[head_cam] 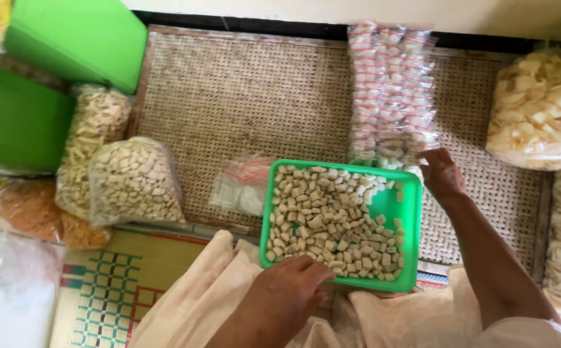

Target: The person sits on a mat and repeatedly scoops small white cubes from a green tray into small plastic bags, ties each bag, and places it on a stack. The person handles the cubes and bags by hand throughout the process.

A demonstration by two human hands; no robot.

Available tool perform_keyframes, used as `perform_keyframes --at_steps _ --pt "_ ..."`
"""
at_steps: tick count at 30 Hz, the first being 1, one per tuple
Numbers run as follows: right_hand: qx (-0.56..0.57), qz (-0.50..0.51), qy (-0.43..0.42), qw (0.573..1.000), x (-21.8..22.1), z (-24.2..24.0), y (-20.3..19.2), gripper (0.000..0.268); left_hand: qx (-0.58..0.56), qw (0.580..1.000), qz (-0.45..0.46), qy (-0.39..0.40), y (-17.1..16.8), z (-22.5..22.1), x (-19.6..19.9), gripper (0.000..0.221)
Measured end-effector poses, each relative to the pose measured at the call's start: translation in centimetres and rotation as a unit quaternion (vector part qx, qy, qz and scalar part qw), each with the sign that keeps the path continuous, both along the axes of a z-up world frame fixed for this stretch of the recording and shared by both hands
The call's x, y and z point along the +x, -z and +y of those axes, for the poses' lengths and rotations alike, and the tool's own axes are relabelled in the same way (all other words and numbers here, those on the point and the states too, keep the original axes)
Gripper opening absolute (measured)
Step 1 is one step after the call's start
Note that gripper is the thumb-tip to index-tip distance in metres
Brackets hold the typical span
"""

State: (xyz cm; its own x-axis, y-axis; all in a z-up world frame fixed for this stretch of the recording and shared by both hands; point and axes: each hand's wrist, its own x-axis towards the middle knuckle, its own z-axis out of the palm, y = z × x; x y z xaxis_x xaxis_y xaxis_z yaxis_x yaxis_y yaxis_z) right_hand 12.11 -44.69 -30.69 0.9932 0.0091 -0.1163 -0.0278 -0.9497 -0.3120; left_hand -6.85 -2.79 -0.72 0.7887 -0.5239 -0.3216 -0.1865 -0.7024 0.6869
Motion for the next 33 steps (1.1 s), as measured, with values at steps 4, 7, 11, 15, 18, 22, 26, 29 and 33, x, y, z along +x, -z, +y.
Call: perform_keyframes --at_steps 4,7,11,15,18,22,26,29,33 --pt "0.02 -0.108 -0.078 0.991 -0.3 -0.8 -0.7 0.041 0.048 0.998 0.024 0.035 -0.5 0.3 -0.5 0.031" --pt "0.007 -0.037 -0.086 0.996 -0.9 -0.4 -4.4 0.04 0.075 0.995 0.037 0.051 -1.4 1.7 0.1 0.028" --pt "0.084 -0.003 -0.171 0.982 -3.1 0.0 -11.4 0.032 0.117 0.98 0.157 0.035 -4.1 6.3 3.9 0.02" --pt "0.064 0.032 -0.189 0.979 -7.6 0.2 -19.4 0.036 0.15 0.96 0.203 -0.12 0.1 13.3 8.5 0.027" --pt "0.171 0.155 -0.027 0.972 -11.8 1.3 -24.8 0.04 0.148 0.969 0.115 -0.158 11.5 18.5 11.3 0.027" --pt "0.126 0.137 0.03 0.982 -17.6 -2.1 -25.1 0.042 0.109 0.975 0.1 -0.167 17.9 17.9 15.1 0.023" --pt "0.257 0.135 0.079 0.954 -23.1 -8.4 -20.2 0.052 0.144 0.945 0.195 -0.218 21.5 14.5 17.9 0.022" --pt "0.244 0.063 0.045 0.967 -23.4 -1.9 -22.5 0.039 0.183 0.91 0.254 -0.271 25.7 12.6 17.9 0.017" --pt "0.173 0.042 0.097 0.979 -20.5 7.6 -27.4 0.031 0.141 0.854 0.305 -0.397 26.3 10.3 18.0 0.062"
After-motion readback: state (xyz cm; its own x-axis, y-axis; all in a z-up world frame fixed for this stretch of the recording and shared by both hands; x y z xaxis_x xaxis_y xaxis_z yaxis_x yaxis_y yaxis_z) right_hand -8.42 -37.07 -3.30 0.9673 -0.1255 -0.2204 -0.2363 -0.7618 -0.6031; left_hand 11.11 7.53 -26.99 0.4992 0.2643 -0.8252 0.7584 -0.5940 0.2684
